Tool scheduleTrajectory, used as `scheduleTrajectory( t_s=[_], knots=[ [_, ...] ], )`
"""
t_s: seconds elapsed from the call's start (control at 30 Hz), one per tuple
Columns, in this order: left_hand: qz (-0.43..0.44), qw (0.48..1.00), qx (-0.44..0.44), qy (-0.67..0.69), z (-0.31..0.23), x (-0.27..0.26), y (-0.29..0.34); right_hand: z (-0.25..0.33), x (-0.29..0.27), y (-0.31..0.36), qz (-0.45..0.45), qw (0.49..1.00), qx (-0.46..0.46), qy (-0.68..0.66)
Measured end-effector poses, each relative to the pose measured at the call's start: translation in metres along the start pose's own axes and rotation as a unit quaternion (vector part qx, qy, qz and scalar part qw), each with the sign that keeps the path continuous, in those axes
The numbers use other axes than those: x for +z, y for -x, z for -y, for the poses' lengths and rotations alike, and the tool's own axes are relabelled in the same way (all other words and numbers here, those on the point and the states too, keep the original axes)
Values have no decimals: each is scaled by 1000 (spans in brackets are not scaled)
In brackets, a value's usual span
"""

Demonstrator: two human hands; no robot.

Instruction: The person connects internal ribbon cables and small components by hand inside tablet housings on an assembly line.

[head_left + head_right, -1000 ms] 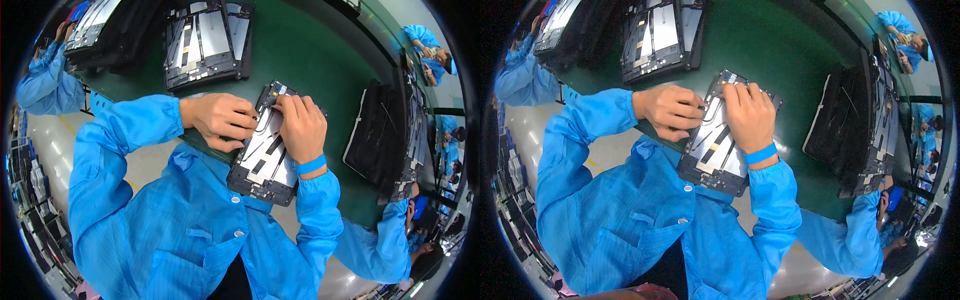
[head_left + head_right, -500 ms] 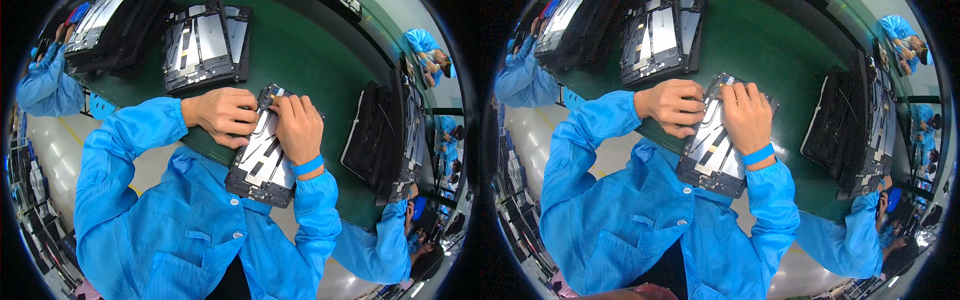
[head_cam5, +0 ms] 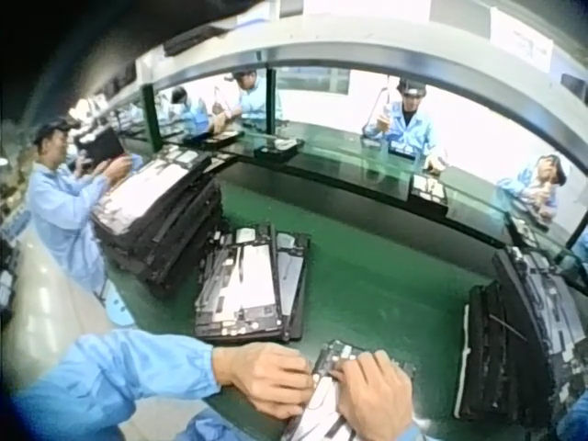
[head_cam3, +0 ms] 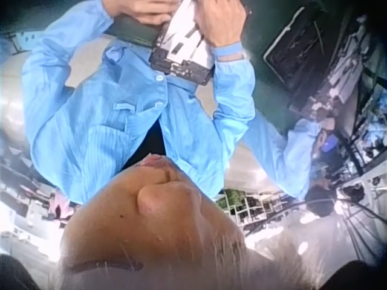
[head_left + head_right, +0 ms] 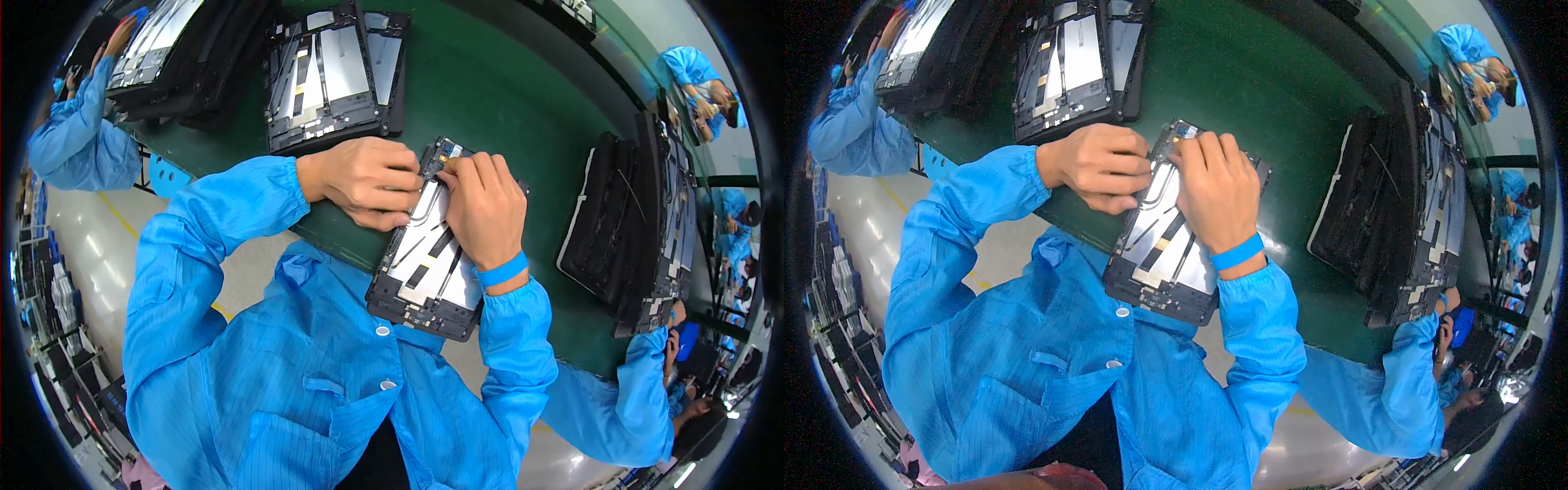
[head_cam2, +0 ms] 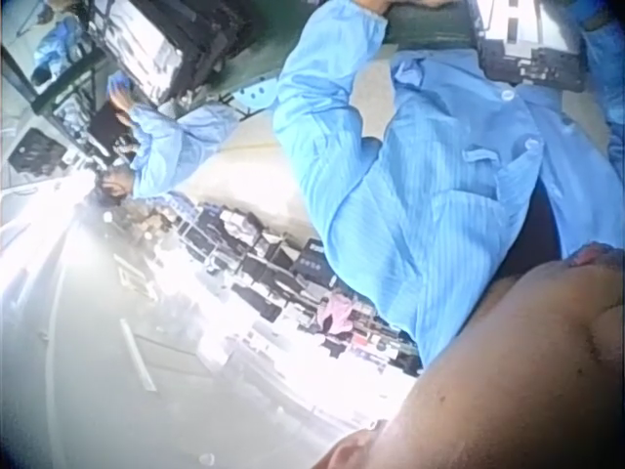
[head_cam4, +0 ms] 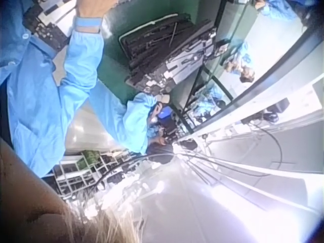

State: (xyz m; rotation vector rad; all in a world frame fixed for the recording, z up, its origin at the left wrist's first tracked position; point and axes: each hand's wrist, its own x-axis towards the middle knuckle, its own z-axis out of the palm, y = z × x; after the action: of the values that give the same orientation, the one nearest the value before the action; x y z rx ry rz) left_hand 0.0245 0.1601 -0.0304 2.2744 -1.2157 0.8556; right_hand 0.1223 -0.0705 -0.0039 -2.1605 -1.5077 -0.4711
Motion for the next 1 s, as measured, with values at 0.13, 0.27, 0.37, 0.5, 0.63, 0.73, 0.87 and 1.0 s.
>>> scheduleTrajectory(
  t_s=[0.13,0.27,0.37,0.5,0.63,0.73,0.87,1.0],
  knots=[
    [6,1000,-14,-13,8,0,-1,-3,0,1,-16,993,45,-108],
    [13,999,-34,-16,9,0,-2,-4,1,1,-12,978,94,-183],
    [-3,996,-87,-33,5,3,-3,-3,-3,-4,9,945,184,-272],
    [7,992,-121,-28,-7,-1,-1,-11,-1,-4,11,899,258,-354],
    [12,987,-156,-33,-21,1,6,-7,-4,-11,27,908,265,-322],
    [12,983,-181,-31,-28,2,7,-8,-3,-13,14,923,231,-307],
    [30,975,-217,-30,-34,2,6,-8,-5,-15,50,937,199,-282],
    [38,977,-197,-72,-36,5,5,-10,-4,-15,64,939,204,-268]
  ],
)
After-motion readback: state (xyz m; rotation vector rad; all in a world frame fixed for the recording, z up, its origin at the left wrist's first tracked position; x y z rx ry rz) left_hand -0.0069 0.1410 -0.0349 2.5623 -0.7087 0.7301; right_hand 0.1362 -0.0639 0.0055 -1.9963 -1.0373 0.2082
